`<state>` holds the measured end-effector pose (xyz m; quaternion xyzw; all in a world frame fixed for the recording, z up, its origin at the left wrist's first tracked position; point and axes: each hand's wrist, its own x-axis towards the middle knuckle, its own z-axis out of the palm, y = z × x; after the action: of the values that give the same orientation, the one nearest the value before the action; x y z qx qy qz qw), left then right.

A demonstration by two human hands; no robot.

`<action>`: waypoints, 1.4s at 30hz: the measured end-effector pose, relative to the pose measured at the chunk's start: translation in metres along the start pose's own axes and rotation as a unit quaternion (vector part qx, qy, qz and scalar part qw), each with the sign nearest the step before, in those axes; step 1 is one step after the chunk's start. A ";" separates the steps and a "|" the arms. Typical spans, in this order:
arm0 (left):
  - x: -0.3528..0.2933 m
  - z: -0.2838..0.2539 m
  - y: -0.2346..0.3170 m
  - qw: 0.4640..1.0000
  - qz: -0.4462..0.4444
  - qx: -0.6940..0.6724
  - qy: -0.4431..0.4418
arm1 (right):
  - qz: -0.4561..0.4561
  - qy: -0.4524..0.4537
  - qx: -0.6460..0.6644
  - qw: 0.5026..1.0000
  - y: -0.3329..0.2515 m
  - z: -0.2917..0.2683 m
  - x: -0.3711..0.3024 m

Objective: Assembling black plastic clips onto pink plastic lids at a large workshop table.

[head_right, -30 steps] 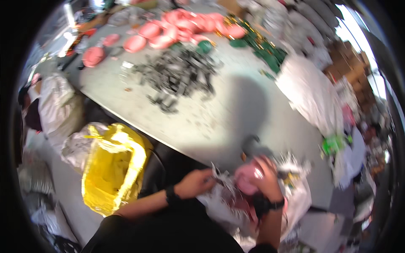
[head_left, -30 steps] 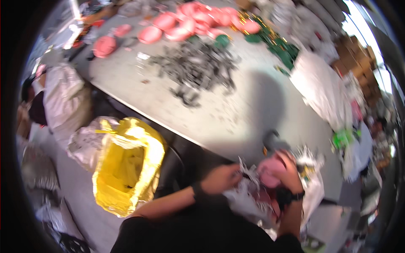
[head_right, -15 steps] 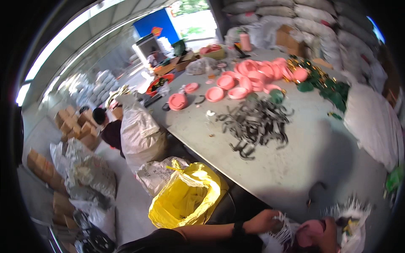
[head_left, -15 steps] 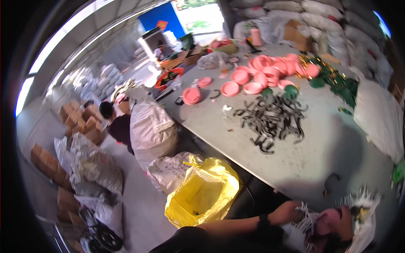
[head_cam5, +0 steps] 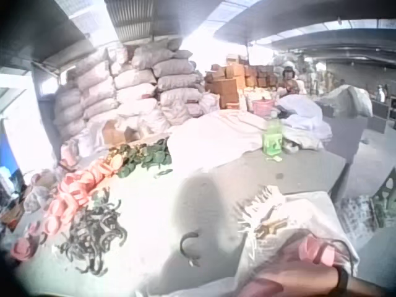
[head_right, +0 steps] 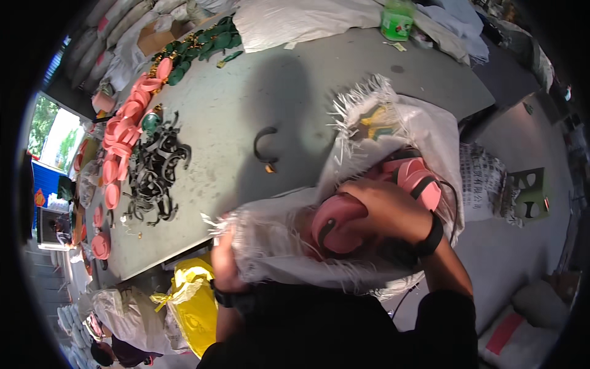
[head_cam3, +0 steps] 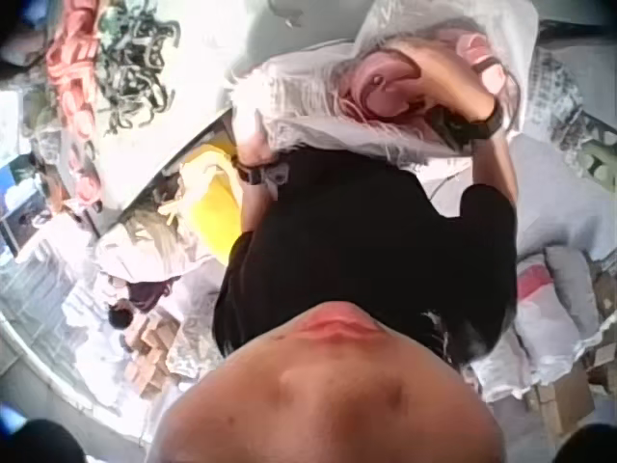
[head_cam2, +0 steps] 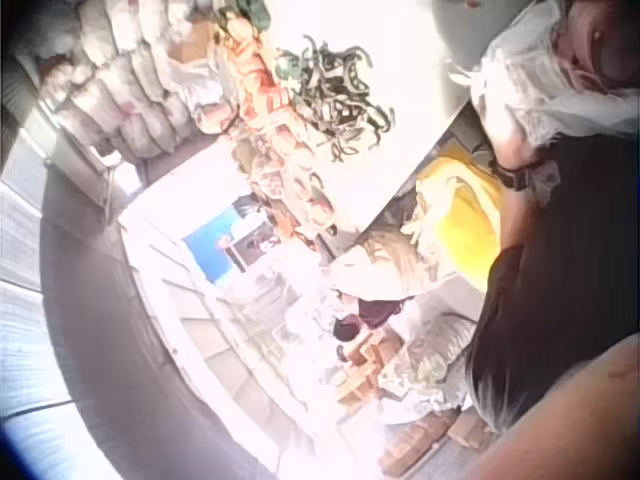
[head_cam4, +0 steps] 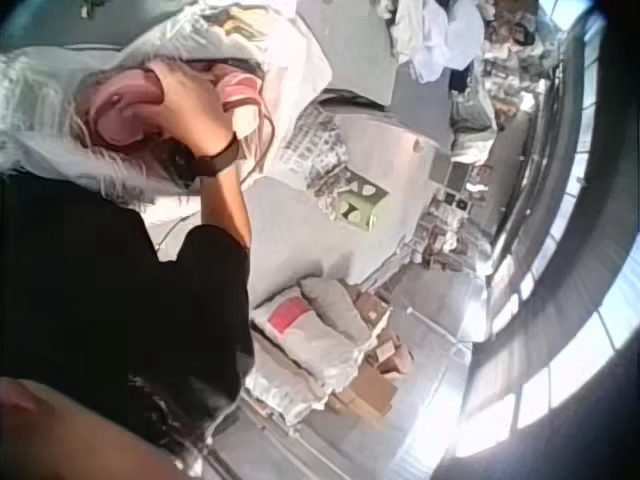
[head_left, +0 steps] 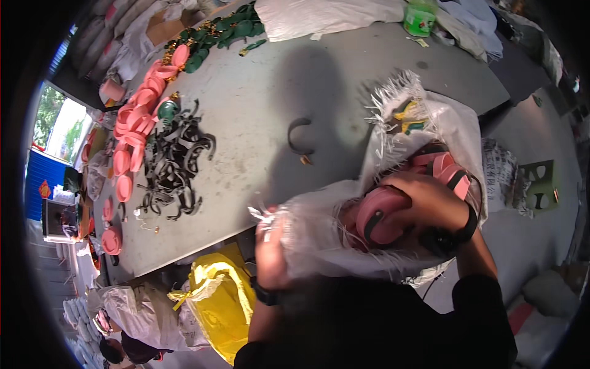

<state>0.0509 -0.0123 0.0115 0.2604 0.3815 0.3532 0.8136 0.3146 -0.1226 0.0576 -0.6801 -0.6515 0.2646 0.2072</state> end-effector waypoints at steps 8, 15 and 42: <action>-0.008 0.007 0.013 0.989 0.132 0.049 -0.048 | -0.007 -0.022 -0.026 0.999 0.014 -0.007 0.008; -0.009 -0.013 0.000 0.977 0.145 0.156 0.003 | -0.040 0.130 -0.244 0.960 0.107 -0.053 0.058; 0.002 -0.068 -0.012 0.981 0.079 0.094 -0.148 | 0.003 0.273 -0.041 0.961 0.075 -0.115 0.291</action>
<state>0.0017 -0.0078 -0.0365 0.4145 0.2661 0.3364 0.8026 0.4482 0.1701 0.0735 -0.7365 -0.5785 0.0428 0.3479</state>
